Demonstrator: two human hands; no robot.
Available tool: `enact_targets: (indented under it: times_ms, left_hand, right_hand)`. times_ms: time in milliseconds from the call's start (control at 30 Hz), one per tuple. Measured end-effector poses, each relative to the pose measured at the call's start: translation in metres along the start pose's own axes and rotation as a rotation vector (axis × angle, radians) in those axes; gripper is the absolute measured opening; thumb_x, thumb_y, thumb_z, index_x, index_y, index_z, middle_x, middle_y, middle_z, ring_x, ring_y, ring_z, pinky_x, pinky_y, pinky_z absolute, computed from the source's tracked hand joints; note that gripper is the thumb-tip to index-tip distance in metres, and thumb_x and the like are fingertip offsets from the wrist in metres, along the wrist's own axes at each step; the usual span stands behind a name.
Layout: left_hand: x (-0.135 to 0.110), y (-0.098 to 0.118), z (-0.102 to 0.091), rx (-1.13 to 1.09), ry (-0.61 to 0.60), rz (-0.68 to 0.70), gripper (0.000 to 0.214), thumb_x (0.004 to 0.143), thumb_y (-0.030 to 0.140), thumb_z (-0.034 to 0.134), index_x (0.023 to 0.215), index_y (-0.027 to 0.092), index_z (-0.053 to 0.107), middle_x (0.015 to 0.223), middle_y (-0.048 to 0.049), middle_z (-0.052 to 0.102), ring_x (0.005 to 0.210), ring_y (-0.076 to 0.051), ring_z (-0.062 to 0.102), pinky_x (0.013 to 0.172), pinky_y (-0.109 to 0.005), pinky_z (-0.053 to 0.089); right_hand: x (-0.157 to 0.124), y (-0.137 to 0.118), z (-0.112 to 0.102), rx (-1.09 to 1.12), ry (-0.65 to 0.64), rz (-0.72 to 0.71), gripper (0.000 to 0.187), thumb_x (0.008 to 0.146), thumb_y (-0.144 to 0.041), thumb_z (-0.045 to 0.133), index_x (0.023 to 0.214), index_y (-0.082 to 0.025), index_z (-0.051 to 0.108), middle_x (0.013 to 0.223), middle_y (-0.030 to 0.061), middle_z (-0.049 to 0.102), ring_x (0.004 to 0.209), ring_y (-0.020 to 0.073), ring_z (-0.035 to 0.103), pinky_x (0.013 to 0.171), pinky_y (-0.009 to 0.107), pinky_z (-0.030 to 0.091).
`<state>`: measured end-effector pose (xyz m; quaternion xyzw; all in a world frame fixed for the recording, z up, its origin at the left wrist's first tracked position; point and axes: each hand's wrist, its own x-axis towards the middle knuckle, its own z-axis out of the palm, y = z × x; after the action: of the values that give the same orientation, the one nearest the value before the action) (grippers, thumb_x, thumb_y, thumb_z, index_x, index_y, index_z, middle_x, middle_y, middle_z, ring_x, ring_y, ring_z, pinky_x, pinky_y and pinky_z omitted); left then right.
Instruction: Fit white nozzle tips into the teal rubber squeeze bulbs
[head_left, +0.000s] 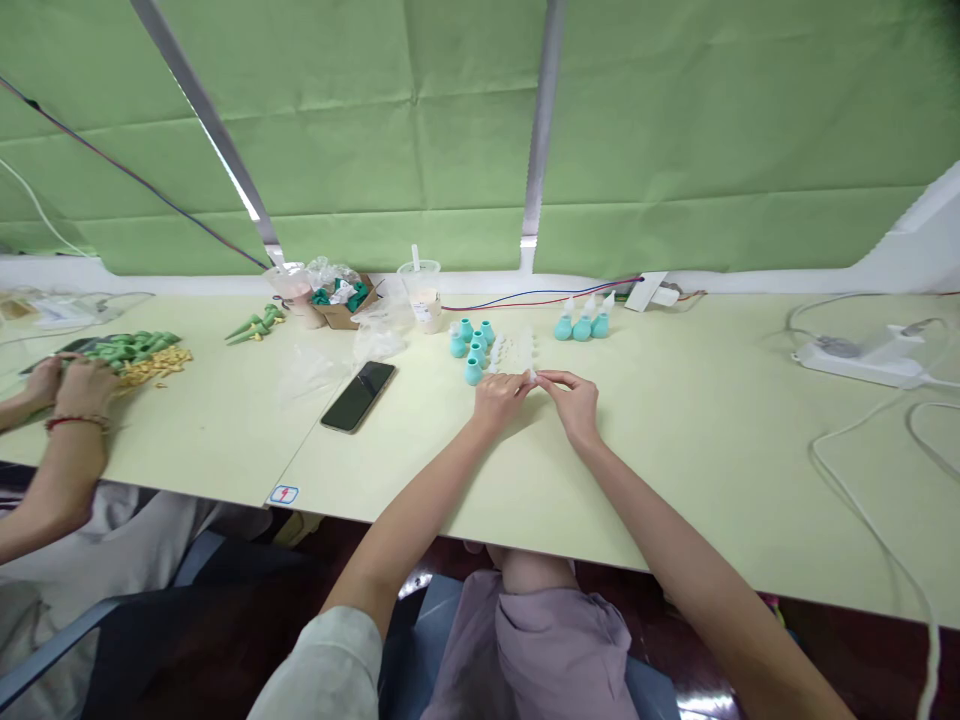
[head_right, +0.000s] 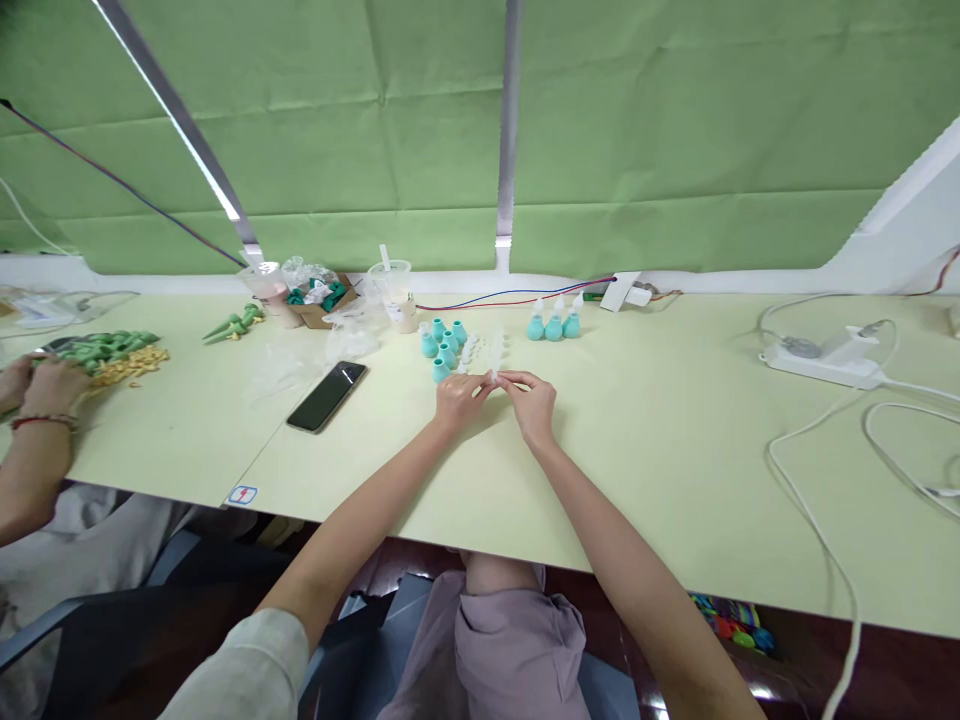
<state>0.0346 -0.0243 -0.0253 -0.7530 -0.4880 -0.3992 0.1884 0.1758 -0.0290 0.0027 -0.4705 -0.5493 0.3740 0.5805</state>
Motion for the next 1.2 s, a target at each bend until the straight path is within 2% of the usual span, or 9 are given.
enact_targets:
  times_ms: [133, 333, 533, 667, 1033, 1200]
  left_hand:
    - [-0.0006, 0.0005, -0.0013, 0.004, -0.016, -0.009, 0.022, 0.090, 0.031, 0.052, 0.087, 0.018, 0.069, 0.066, -0.0039, 0.069, 0.061, -0.013, 0.063, 0.058, -0.025, 0.037]
    - [-0.0005, 0.0000, -0.0015, -0.006, -0.009, -0.012, 0.023, 0.090, 0.033, 0.052, 0.088, 0.019, 0.070, 0.066, -0.0042, 0.068, 0.061, -0.013, 0.063, 0.057, -0.025, 0.038]
    - [-0.0010, -0.0022, 0.0002, 0.015, 0.044, -0.013, 0.022, 0.090, 0.032, 0.052, 0.087, 0.018, 0.070, 0.065, -0.0035, 0.068, 0.061, -0.013, 0.064, 0.057, -0.025, 0.039]
    - [-0.0015, -0.0022, 0.0000, 0.007, 0.020, -0.029, 0.021, 0.089, 0.032, 0.054, 0.084, 0.018, 0.070, 0.064, -0.0041, 0.067, 0.061, -0.013, 0.063, 0.057, -0.025, 0.040]
    - [-0.0002, -0.0008, -0.0030, 0.031, 0.046, 0.015, 0.023, 0.089, 0.034, 0.053, 0.083, 0.018, 0.068, 0.062, -0.0031, 0.067, 0.057, -0.013, 0.062, 0.055, -0.026, 0.038]
    - [0.0014, 0.0002, -0.0059, 0.023, 0.040, 0.011, 0.027, 0.092, 0.036, 0.048, 0.086, 0.019, 0.069, 0.063, -0.0030, 0.067, 0.059, -0.012, 0.062, 0.055, -0.025, 0.037]
  right_hand:
    - [-0.0004, 0.0017, -0.0002, -0.015, 0.008, 0.035, 0.020, 0.065, -0.037, 0.070, 0.074, -0.020, 0.074, 0.079, 0.0053, 0.074, 0.076, 0.0219, 0.067, 0.078, 0.035, 0.052]
    - [-0.0014, 0.0031, -0.0016, -0.096, 0.026, -0.005, 0.020, 0.068, -0.040, 0.068, 0.074, -0.022, 0.074, 0.080, 0.0045, 0.074, 0.075, 0.0220, 0.067, 0.077, 0.035, 0.052]
    - [-0.0040, 0.0030, 0.0018, -0.082, -0.024, -0.016, 0.027, 0.074, -0.042, 0.064, 0.091, -0.024, 0.073, 0.096, 0.0046, 0.072, 0.090, 0.0221, 0.066, 0.080, 0.036, 0.054]
    - [-0.0052, 0.0022, 0.0028, -0.046, -0.030, -0.049, 0.025, 0.074, -0.042, 0.063, 0.084, -0.022, 0.074, 0.094, 0.0056, 0.072, 0.093, 0.0223, 0.065, 0.079, 0.036, 0.055]
    - [-0.0034, -0.0029, 0.0013, 0.035, 0.002, 0.044, 0.026, 0.064, -0.041, 0.072, 0.078, -0.019, 0.072, 0.084, 0.0061, 0.072, 0.082, 0.0216, 0.066, 0.082, 0.037, 0.053]
    - [0.0030, 0.0017, -0.0012, 0.170, -0.089, 0.162, 0.029, 0.058, -0.042, 0.076, 0.076, -0.019, 0.071, 0.083, 0.0054, 0.072, 0.083, 0.0212, 0.065, 0.083, 0.038, 0.052]
